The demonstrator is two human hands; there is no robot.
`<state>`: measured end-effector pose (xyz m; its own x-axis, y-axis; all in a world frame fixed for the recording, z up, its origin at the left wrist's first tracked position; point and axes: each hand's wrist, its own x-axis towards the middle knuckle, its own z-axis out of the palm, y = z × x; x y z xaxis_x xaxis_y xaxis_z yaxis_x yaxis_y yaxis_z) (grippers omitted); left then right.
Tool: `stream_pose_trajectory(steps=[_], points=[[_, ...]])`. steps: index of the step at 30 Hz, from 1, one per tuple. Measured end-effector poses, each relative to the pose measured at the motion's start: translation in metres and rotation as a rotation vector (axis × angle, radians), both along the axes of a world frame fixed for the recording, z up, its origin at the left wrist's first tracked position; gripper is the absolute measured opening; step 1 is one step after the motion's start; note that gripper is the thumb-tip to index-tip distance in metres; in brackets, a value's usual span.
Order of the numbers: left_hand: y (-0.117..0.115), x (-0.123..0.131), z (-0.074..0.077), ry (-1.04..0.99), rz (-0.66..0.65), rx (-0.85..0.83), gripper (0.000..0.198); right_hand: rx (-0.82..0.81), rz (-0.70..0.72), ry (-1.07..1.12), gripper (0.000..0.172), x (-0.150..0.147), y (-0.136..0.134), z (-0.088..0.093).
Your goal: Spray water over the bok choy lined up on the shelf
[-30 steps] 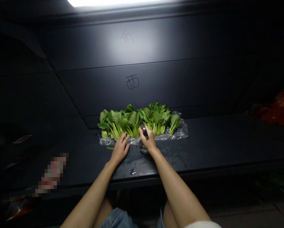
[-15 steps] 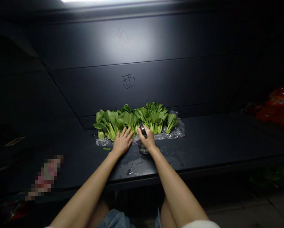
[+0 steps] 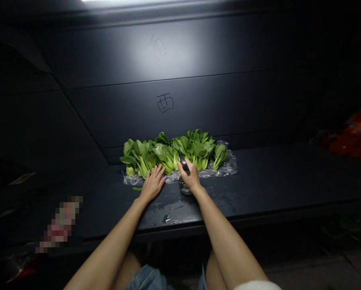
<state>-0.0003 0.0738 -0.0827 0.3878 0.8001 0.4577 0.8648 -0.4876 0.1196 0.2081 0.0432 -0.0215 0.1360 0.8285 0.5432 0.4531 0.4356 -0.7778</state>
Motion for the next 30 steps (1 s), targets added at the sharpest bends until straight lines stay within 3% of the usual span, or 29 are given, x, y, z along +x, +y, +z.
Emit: stream_pose_trajectory(steps=[9, 16, 24, 30], points=[[-0.0016, -0.0005, -0.0009, -0.047, -0.005, -0.004, 0.054, 0.029, 0.107, -0.084, 0.033, -0.0035, -0.0051, 0.0075], [-0.0055, 0.0024, 0.0049, -0.020, 0.004, 0.048, 0.053, 0.018, 0.044, -0.077, 0.034, -0.0043, -0.0021, 0.0037], [-0.0026, 0.0063, 0.0070, 0.025, 0.038, 0.062, 0.051, -0.004, 0.125, -0.083, 0.035, -0.0027, 0.0016, 0.0047], [0.0007, 0.0071, 0.0023, -0.028, 0.075, 0.050, 0.056, 0.015, 0.105, -0.035, 0.036, -0.0056, -0.0008, 0.0041]])
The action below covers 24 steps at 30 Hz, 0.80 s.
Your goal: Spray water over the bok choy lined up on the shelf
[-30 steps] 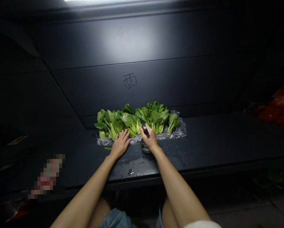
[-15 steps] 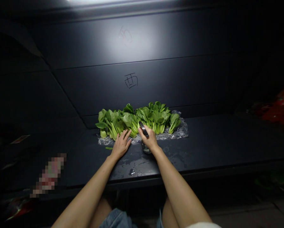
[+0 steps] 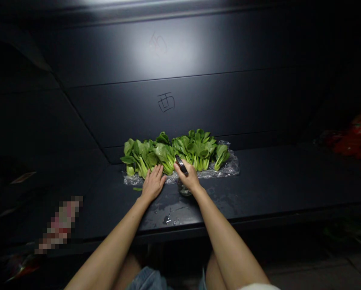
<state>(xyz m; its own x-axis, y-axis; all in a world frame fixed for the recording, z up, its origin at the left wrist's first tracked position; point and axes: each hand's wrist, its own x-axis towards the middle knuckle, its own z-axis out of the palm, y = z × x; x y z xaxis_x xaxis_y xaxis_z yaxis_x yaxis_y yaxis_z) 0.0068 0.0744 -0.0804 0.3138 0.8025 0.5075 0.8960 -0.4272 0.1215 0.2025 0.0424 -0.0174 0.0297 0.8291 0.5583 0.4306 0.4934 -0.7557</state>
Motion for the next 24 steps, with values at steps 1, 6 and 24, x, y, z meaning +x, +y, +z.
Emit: stream_pose_trajectory(steps=[1, 6, 24], points=[[0.0008, -0.0001, -0.0008, -0.003, 0.005, -0.004, 0.056, 0.003, 0.002, -0.004, 0.036, -0.0009, -0.0002, 0.0001], [0.0027, -0.0011, -0.0032, -0.007, -0.001, -0.023, 0.057, -0.007, -0.008, -0.005, 0.036, -0.0036, 0.0023, -0.0004], [0.0008, -0.0022, -0.0024, -0.017, -0.010, -0.026, 0.056, -0.001, 0.040, -0.068, 0.034, -0.0064, -0.0035, 0.0064]])
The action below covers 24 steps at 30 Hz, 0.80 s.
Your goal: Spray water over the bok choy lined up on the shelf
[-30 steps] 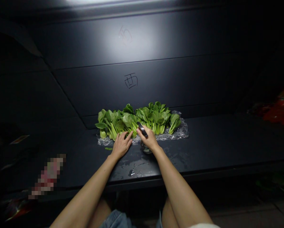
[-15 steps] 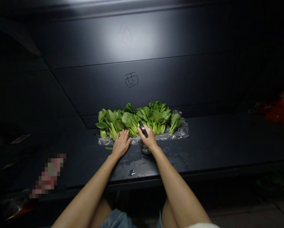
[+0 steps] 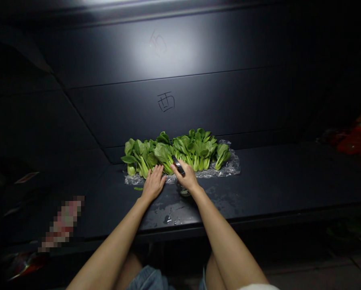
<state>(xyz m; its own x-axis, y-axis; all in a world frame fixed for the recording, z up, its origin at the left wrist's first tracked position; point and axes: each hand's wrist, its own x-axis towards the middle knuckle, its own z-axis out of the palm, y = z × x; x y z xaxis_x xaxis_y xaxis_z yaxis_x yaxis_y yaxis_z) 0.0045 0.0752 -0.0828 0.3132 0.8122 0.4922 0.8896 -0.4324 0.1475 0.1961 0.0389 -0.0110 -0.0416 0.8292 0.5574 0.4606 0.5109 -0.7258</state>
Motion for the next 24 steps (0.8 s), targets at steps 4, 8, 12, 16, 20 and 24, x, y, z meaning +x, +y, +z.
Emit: stream_pose_trajectory(steps=[4, 8, 12, 16, 20, 24], points=[[-0.0009, 0.0004, 0.0009, 0.039, 0.020, -0.007, 0.057, 0.013, -0.042, 0.015, 0.037, 0.0004, 0.0031, -0.0036], [-0.0019, 0.0003, 0.0015, 0.080, 0.039, -0.005, 0.058, 0.004, -0.036, 0.011, 0.034, 0.0010, 0.0058, -0.0050], [-0.0023, 0.0003, 0.0011, 0.098, 0.047, 0.008, 0.057, -0.006, 0.024, 0.002, 0.032, 0.0008, 0.0055, -0.0032], [-0.0019, 0.0005, 0.0000, 0.100, 0.044, 0.033, 0.056, 0.000, 0.016, -0.015, 0.033, -0.0003, 0.0061, -0.0034], [-0.0013, 0.0004, -0.0008, 0.101, 0.040, 0.045, 0.056, 0.010, -0.027, -0.051, 0.036, -0.0015, 0.0078, -0.0042], [-0.0015, 0.0005, -0.0005, 0.103, 0.046, 0.036, 0.056, 0.022, -0.016, -0.069, 0.034, -0.0019, 0.0085, -0.0028]])
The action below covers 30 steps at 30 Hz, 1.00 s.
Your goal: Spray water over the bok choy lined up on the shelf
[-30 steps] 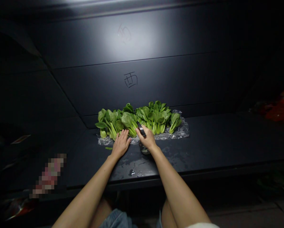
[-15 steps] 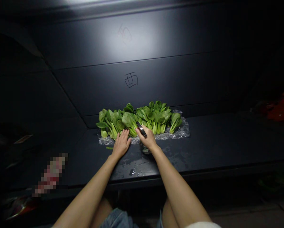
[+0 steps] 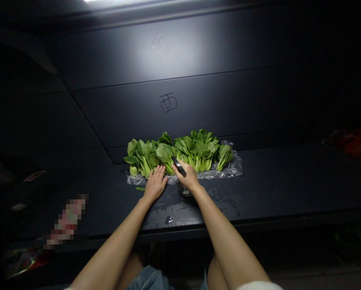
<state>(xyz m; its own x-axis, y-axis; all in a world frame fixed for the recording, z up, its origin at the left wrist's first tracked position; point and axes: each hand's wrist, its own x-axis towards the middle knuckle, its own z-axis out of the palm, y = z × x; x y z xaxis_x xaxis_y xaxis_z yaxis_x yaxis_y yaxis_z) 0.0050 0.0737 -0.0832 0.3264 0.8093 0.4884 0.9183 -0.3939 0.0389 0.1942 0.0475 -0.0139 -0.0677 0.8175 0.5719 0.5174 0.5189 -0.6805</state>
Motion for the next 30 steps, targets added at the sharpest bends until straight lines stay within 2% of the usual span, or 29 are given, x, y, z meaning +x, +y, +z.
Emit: stream_pose_trajectory(steps=[4, 13, 21, 25, 30], points=[[0.000, 0.000, 0.000, -0.002, 0.004, -0.010, 0.056, -0.017, 0.030, 0.056, 0.034, 0.002, 0.002, 0.000], [0.004, -0.001, -0.002, -0.006, -0.011, -0.017, 0.058, 0.009, -0.134, 0.083, 0.035, 0.020, 0.009, -0.003], [0.003, -0.001, -0.003, -0.010, -0.014, -0.003, 0.059, -0.009, -0.202, 0.190, 0.039, 0.030, 0.018, -0.007], [0.002, -0.001, -0.002, -0.011, -0.008, -0.009, 0.059, 0.010, -0.267, 0.185, 0.040, 0.031, 0.017, -0.010], [0.001, 0.000, -0.002, -0.018, -0.006, 0.000, 0.058, 0.000, -0.273, 0.155, 0.038, 0.030, 0.013, -0.010]])
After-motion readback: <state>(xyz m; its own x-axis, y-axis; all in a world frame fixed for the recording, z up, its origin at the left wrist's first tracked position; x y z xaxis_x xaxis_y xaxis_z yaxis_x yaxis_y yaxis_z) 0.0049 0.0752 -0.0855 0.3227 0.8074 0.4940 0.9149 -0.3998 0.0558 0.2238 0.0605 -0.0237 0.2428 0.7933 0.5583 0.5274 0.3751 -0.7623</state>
